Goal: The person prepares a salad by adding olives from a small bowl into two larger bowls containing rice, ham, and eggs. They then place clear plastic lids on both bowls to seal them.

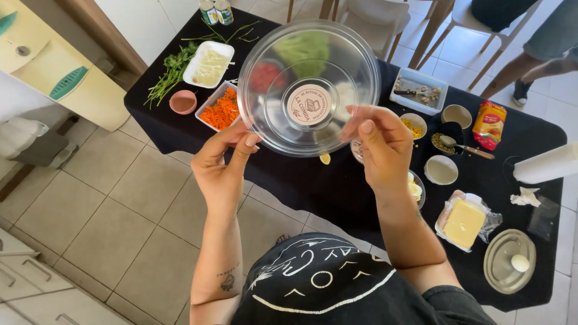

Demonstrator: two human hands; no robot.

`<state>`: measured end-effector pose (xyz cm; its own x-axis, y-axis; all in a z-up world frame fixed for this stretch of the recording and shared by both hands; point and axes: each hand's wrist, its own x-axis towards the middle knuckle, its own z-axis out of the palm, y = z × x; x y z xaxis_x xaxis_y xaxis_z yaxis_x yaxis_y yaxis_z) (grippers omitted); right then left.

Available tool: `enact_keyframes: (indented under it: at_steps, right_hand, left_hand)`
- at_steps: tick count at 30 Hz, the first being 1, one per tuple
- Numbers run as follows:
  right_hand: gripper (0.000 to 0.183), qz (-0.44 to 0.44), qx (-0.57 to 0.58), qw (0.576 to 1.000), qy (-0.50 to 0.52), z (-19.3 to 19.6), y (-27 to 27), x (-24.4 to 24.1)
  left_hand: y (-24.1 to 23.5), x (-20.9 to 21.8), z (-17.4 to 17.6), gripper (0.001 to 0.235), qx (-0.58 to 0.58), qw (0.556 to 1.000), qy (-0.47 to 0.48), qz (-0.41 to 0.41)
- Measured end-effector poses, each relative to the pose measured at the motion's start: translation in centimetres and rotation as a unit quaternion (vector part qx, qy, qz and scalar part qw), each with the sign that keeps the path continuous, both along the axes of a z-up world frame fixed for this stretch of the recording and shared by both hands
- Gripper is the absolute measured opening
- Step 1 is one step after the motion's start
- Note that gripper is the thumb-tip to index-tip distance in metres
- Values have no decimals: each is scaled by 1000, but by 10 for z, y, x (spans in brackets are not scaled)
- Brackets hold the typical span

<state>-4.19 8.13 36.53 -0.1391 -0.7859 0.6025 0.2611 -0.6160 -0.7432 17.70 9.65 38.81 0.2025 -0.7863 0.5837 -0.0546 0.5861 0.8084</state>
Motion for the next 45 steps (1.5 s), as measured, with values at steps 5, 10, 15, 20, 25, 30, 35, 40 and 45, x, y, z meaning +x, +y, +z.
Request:
enact_keyframes:
  at_steps: [5,10,15,20,25,30,35,40,45]
  right_hand:
    - [29,-15,-2,1000,9,-2,1,5]
    - [34,-22,-6,1000,20,-1,5,8]
    - [34,-21,4,1000,22,-9,2,7]
    - [33,-34,18,999,19,-16,-1,5]
    - [33,-71,25,997,17,-18,0,3]
    - [33,-174,28,984,29,-22,6,1]
    - [34,-246,52,968,11,-36,18,-15]
    - [34,-323,84,943,-10,-50,45,-44]
    - [35,-384,97,918,-31,-56,81,-82]
  left_hand:
    - [-2,6,-12,18,13,1000,22,-17]
    - [-2,6,-12,19,7,999,31,-24]
    - [-6,9,-15,19,8,999,34,-33]
    - [-14,11,-24,20,16,998,32,-48]
    - [-27,6,-24,18,33,996,29,-73]
    - [-44,-5,-32,18,49,992,5,-115]
    - [-60,-27,-45,18,89,980,4,-175]
    - [-66,-65,-48,20,103,959,-16,-265]
    - [-53,-118,-49,20,105,941,-31,-320]
